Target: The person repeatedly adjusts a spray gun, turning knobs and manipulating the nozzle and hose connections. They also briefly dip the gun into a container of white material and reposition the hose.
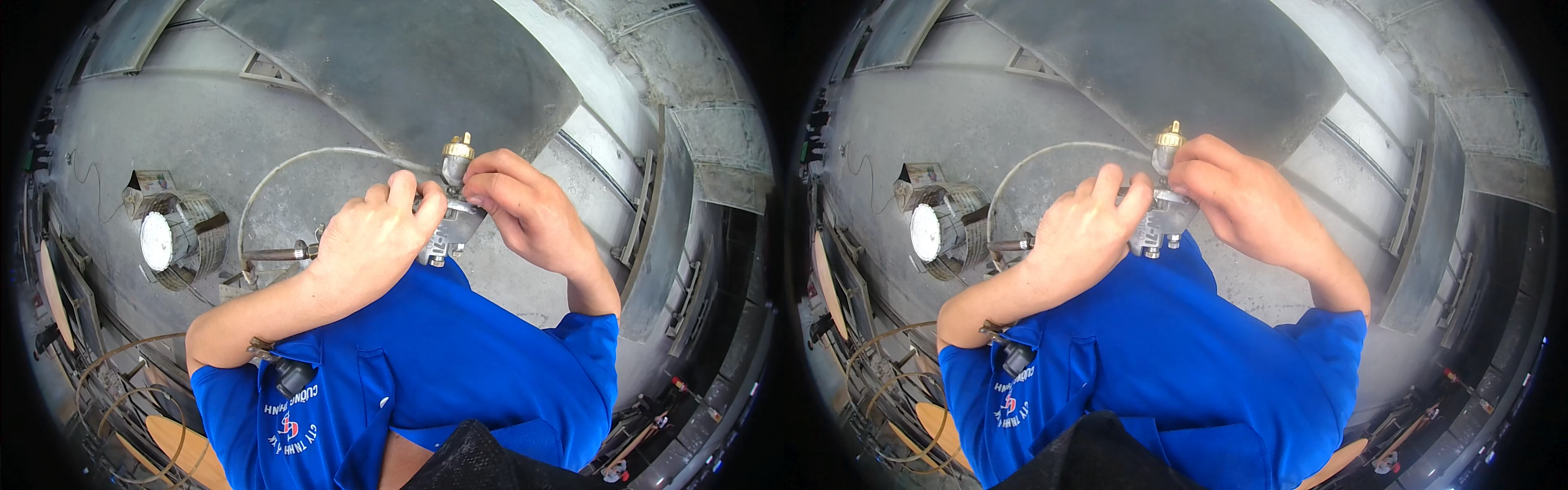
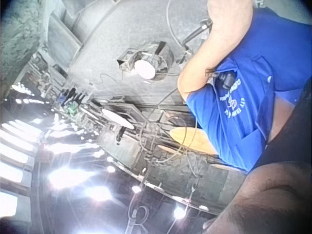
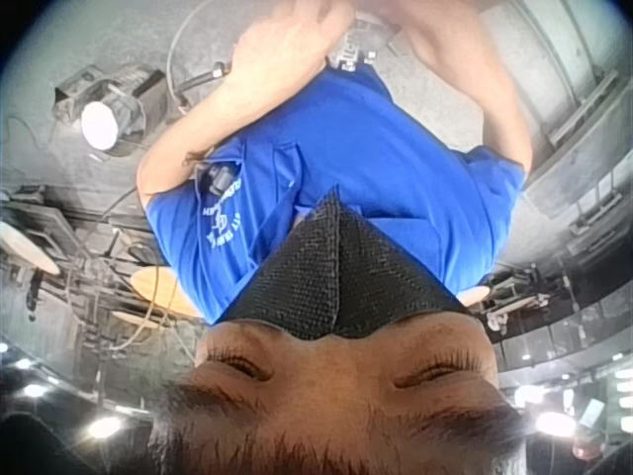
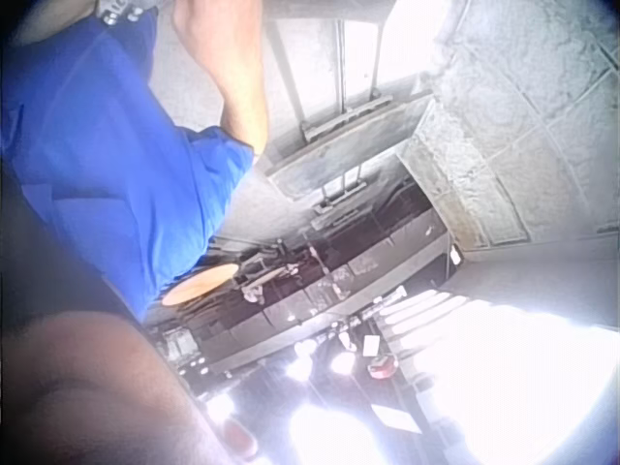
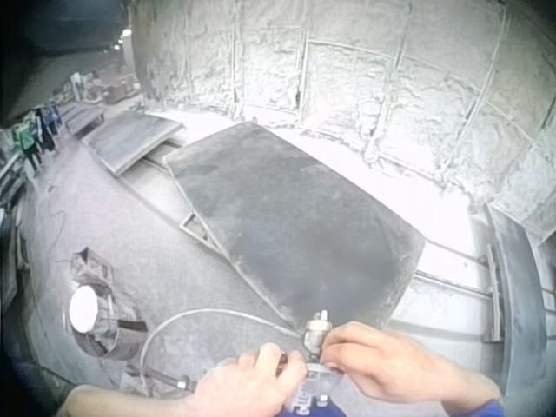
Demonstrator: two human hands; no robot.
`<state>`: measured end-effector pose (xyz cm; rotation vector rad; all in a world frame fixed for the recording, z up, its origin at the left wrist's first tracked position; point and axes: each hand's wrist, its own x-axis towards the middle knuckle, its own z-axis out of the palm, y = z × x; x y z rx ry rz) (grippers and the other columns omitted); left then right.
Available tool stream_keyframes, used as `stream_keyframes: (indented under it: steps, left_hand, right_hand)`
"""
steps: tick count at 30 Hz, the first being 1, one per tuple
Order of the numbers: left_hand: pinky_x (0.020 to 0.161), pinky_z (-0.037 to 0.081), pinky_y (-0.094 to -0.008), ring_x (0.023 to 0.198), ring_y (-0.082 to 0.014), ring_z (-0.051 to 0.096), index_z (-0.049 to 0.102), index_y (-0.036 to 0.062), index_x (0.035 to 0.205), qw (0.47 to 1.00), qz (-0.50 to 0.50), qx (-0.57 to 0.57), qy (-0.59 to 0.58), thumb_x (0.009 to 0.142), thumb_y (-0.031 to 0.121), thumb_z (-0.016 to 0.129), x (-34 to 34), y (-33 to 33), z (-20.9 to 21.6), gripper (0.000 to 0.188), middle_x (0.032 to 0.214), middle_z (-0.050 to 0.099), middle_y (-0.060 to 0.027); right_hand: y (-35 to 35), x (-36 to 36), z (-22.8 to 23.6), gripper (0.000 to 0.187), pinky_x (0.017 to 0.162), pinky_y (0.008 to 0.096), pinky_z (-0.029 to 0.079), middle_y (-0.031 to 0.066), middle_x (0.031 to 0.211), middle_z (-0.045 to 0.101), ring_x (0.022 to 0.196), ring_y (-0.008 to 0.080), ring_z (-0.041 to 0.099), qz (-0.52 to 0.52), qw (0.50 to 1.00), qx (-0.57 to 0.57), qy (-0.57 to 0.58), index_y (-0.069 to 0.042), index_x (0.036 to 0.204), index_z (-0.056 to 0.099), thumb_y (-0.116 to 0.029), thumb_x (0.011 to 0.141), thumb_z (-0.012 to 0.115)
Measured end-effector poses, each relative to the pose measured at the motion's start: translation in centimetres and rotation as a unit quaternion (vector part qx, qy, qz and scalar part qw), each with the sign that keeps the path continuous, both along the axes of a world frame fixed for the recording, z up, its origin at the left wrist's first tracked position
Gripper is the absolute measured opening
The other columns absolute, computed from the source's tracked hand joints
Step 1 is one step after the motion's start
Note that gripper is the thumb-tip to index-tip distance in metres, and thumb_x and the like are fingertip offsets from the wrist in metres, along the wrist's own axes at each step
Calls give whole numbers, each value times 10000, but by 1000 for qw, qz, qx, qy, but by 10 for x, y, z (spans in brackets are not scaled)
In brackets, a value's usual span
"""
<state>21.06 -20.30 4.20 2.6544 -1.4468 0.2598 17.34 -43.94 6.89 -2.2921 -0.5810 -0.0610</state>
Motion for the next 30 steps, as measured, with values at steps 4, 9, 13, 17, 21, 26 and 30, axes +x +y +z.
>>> stream_keyframes:
  steps: [4,9,13,17,21,26,30]
  left_hand:
    - [489,533,-239,656,-121,654,617,51,1162,1000,1,8,0,827,149,713,1,-1,2,362,895,575,-65]
    - [492,532,-239,662,-120,654,613,52,1165,1000,0,5,1,827,149,714,0,5,-1,366,901,575,-65]
    - [496,536,-243,664,-126,657,609,54,1163,1000,-2,0,0,827,148,714,2,9,-3,364,910,573,-69]
    - [499,541,-248,668,-133,662,607,55,1158,1000,-3,-1,1,830,148,710,1,10,-2,356,918,572,-73]
    - [503,545,-253,672,-138,666,611,53,1157,1000,-2,-2,-2,830,147,710,1,9,1,354,913,575,-73]
    - [508,550,-260,682,-144,672,623,51,1147,1000,1,-5,6,832,144,706,2,5,2,339,913,589,-77]
    - [513,553,-261,689,-146,672,637,50,1129,1000,-14,5,-6,831,142,704,1,7,3,319,919,602,-82]
  right_hand:
    - [-1,0,-1,238,707,401,576,105,1110,654,900,324,700,-4,999,-2,-34,-26,1039,663,98,836,665]
    - [5,-1,-5,247,702,396,580,109,1100,662,886,315,699,0,999,1,-41,-20,1035,664,110,825,666]
    - [7,1,-7,235,695,392,580,109,1089,665,877,313,698,8,999,13,-40,-23,1035,667,102,835,675]
    - [7,1,-7,211,698,394,578,106,1085,667,881,314,697,10,999,13,-39,-21,1031,667,89,851,684]
    - [7,0,-7,273,703,392,576,110,1104,667,898,308,700,23,998,-23,-52,-19,1059,671,88,810,698]
    - [9,-2,-6,275,655,411,561,88,1066,616,825,307,659,39,983,-139,-115,-33,1054,645,-14,784,696]
    - [14,-1,-2,215,650,421,555,95,1046,604,815,315,643,55,984,-162,-44,-35,1032,640,-13,822,680]
